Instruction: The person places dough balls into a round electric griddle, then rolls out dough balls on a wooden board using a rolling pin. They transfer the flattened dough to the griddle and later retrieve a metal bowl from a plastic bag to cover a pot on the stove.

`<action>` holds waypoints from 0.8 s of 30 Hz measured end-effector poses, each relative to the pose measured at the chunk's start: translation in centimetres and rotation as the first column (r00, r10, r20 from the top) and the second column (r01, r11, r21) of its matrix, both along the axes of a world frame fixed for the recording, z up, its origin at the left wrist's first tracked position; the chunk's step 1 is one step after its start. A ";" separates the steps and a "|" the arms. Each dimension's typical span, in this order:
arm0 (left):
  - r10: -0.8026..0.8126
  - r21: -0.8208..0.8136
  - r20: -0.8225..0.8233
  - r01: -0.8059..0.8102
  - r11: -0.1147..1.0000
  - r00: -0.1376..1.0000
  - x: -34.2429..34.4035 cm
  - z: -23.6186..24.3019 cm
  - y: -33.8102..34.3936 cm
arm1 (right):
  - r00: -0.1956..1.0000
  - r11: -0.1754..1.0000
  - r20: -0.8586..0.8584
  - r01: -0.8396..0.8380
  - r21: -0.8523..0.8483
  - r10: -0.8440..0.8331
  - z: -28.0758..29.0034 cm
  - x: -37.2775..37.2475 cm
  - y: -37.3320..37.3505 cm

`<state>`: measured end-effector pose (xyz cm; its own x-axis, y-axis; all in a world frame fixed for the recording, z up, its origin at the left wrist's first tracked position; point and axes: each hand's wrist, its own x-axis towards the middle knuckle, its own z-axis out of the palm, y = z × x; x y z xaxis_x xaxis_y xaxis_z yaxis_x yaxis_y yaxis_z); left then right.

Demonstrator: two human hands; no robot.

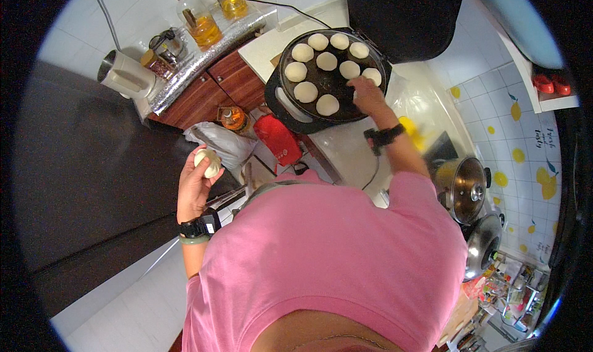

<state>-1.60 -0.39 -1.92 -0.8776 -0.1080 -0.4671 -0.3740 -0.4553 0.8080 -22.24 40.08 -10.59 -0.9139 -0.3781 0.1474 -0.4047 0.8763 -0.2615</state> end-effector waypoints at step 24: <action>-0.048 0.018 0.018 0.048 0.999 0.999 -0.9 -0.8 0.0 | 0.973 0.994 0.229 -0.061 0.094 0.038 -0.9 1.8 0.1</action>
